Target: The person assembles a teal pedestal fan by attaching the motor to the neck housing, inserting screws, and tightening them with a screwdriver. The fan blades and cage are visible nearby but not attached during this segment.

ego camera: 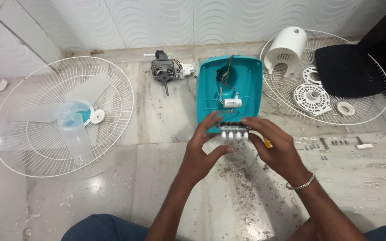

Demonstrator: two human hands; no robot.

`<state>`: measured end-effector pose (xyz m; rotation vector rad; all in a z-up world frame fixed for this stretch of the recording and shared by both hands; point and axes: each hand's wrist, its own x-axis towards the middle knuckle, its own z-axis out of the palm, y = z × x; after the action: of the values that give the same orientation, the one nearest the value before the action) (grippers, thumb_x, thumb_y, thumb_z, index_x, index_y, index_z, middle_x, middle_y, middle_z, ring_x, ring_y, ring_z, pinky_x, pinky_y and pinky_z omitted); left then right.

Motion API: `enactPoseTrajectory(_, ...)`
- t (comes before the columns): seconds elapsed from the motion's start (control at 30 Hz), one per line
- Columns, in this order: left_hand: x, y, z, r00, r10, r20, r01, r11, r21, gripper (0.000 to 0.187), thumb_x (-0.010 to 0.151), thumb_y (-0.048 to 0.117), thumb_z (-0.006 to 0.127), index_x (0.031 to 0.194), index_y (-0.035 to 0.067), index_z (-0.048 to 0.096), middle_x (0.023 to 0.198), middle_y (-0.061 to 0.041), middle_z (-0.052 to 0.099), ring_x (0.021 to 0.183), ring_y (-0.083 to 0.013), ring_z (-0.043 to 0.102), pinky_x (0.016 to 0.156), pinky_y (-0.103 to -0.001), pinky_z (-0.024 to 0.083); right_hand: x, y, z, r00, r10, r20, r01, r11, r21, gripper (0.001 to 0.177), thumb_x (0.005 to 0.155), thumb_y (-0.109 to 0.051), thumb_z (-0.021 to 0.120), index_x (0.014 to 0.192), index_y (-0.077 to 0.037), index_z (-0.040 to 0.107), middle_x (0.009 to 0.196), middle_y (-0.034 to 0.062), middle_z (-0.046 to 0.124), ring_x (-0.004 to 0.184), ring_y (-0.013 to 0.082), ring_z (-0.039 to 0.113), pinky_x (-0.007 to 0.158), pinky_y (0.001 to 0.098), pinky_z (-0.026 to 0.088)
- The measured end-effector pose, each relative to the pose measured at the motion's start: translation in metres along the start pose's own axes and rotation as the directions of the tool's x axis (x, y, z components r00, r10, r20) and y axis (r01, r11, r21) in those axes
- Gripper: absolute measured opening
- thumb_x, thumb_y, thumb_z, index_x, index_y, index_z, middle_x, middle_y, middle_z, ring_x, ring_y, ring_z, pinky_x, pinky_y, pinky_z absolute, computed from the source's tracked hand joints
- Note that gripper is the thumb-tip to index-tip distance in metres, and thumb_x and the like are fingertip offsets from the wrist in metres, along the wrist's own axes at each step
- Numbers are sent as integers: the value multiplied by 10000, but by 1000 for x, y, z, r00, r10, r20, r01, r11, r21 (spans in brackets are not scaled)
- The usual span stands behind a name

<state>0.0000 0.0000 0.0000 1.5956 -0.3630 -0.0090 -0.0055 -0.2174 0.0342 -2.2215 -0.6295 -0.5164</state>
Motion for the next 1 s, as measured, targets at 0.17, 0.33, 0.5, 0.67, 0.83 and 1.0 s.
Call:
enactPoseTrajectory(0.17, -2, -3, -7, 966, 235, -106, -184, 915, 359, 871, 843, 286, 843, 1551, 63, 388, 1548, -194, 469, 1455, -364, 448, 1156, -492, 435, 2, 1, -5, 989, 21, -148, -25, 999, -22, 450, 873, 48, 747, 1303, -61, 669, 1281, 137, 708, 1178, 253, 709, 988, 344, 583)
enactPoseTrajectory(0.33, -1, -5, -12, 922, 360, -145, -224, 800, 557, 703, 920, 233, 797, 1506, 41, 460, 1491, -211, 527, 1419, -374, 485, 1150, -476, 437, 3, 7, -6, 960, 104, -262, -62, 985, 162, 404, 925, 81, 700, 1316, -5, 644, 1317, 152, 665, 1206, 221, 689, 1021, 316, 604)
enactPoseTrajectory(0.5, -2, -9, -13, 926, 324, -195, -169, 817, 551, 613, 948, 183, 744, 1486, 30, 492, 1464, -212, 552, 1390, -363, 515, 1137, -460, 446, 2, 18, -2, 919, 248, -306, -128, 922, 365, 392, 959, 74, 687, 1345, 31, 635, 1278, 148, 665, 1150, 190, 695, 1007, 316, 608)
enactPoseTrajectory(0.67, 1, -12, -12, 934, 277, -226, -131, 854, 504, 589, 944, 170, 731, 1466, 23, 501, 1446, -216, 572, 1364, -367, 544, 1109, -458, 462, 3, 25, 10, 834, 509, -212, -287, 728, 622, 342, 976, -3, 667, 1308, 68, 620, 1211, 164, 719, 1100, 210, 724, 985, 325, 612)
enactPoseTrajectory(0.83, 3, -11, -12, 933, 278, -229, -138, 863, 485, 571, 944, 167, 724, 1453, 22, 510, 1443, -211, 580, 1361, -360, 562, 1111, -457, 467, -1, 34, 12, 725, 687, -46, -404, 479, 779, 351, 961, -53, 656, 1280, 85, 608, 1153, 197, 724, 1047, 257, 748, 950, 355, 621)
enactPoseTrajectory(1.0, 7, -11, -15, 945, 234, -227, -107, 880, 462, 548, 955, 186, 716, 1444, 33, 522, 1451, -197, 576, 1377, -351, 549, 1113, -451, 462, -7, 62, -19, 627, 775, -82, -502, 482, 718, 344, 950, -56, 656, 1256, 91, 603, 1108, 228, 731, 988, 283, 774, 902, 345, 603)
